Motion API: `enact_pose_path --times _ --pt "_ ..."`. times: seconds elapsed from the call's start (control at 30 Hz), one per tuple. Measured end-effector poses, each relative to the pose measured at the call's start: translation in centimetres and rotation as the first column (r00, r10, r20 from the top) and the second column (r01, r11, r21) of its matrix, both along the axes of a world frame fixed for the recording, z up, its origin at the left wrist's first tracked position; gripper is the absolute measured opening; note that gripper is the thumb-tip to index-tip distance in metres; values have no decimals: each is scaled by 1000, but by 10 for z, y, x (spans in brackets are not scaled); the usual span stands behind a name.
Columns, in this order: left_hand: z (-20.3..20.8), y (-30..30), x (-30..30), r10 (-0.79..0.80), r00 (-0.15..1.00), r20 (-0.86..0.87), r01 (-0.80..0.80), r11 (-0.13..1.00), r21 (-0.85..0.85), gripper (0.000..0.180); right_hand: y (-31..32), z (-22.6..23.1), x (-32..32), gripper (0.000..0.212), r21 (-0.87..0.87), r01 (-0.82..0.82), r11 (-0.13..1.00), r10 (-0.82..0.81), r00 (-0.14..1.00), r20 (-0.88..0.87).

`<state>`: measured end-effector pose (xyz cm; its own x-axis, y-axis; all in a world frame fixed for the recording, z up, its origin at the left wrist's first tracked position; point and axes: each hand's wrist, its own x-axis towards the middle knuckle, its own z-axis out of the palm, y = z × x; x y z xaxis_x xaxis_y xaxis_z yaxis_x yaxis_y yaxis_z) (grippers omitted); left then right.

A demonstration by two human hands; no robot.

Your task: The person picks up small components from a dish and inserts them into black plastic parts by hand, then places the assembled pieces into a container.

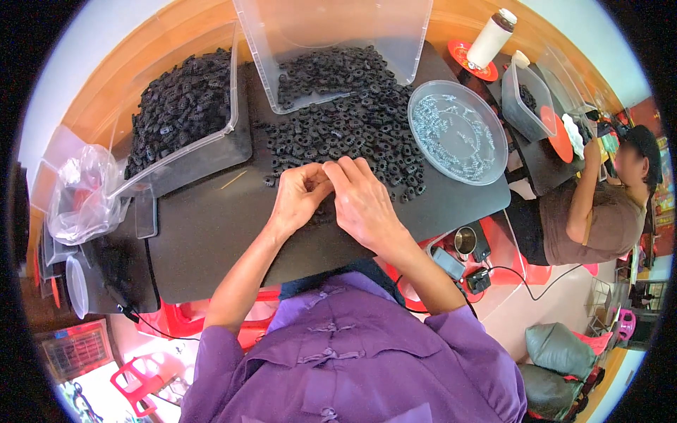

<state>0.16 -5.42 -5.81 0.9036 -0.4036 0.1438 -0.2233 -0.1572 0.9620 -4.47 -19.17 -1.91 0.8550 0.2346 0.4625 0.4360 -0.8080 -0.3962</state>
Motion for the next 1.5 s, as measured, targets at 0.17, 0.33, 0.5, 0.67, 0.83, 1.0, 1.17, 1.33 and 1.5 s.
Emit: enact_pose_path --times 0.17,0.33,0.5,0.67,0.83,1.0,1.17,1.33,1.5 --pt "0 1 0 -66 980 -190 36 986 -160 6 -2 -1 0 36 -19 -51 999 51 999 1" --pt "-13 -4 3 -117 956 -268 22 942 -335 6 0 -8 4 34 -47 -69 997 71 997 33" --pt "-11 2 3 -51 941 -334 -37 967 -251 10 6 -20 10 35 -121 -43 992 63 984 166" --pt "-3 2 2 0 919 -394 -91 973 -211 14 7 -26 12 34 -157 -59 986 89 978 189" --pt "8 4 6 69 957 -281 -108 986 -125 13 2 -12 10 44 -4 -25 1000 26 985 171" --pt "66 46 7 419 908 29 -408 897 -169 17 -54 5 -3 25 355 299 886 -364 922 131" --pt "121 122 18 721 533 442 -614 689 -384 19 -121 -14 -39 10 373 527 764 -593 801 81" --pt "112 179 63 711 413 569 -821 561 -105 35 -122 -40 -59 9 306 578 757 -588 806 -68" --pt "107 122 30 604 371 705 -791 603 -100 30 -102 -38 -57 16 253 498 830 -481 867 -128"
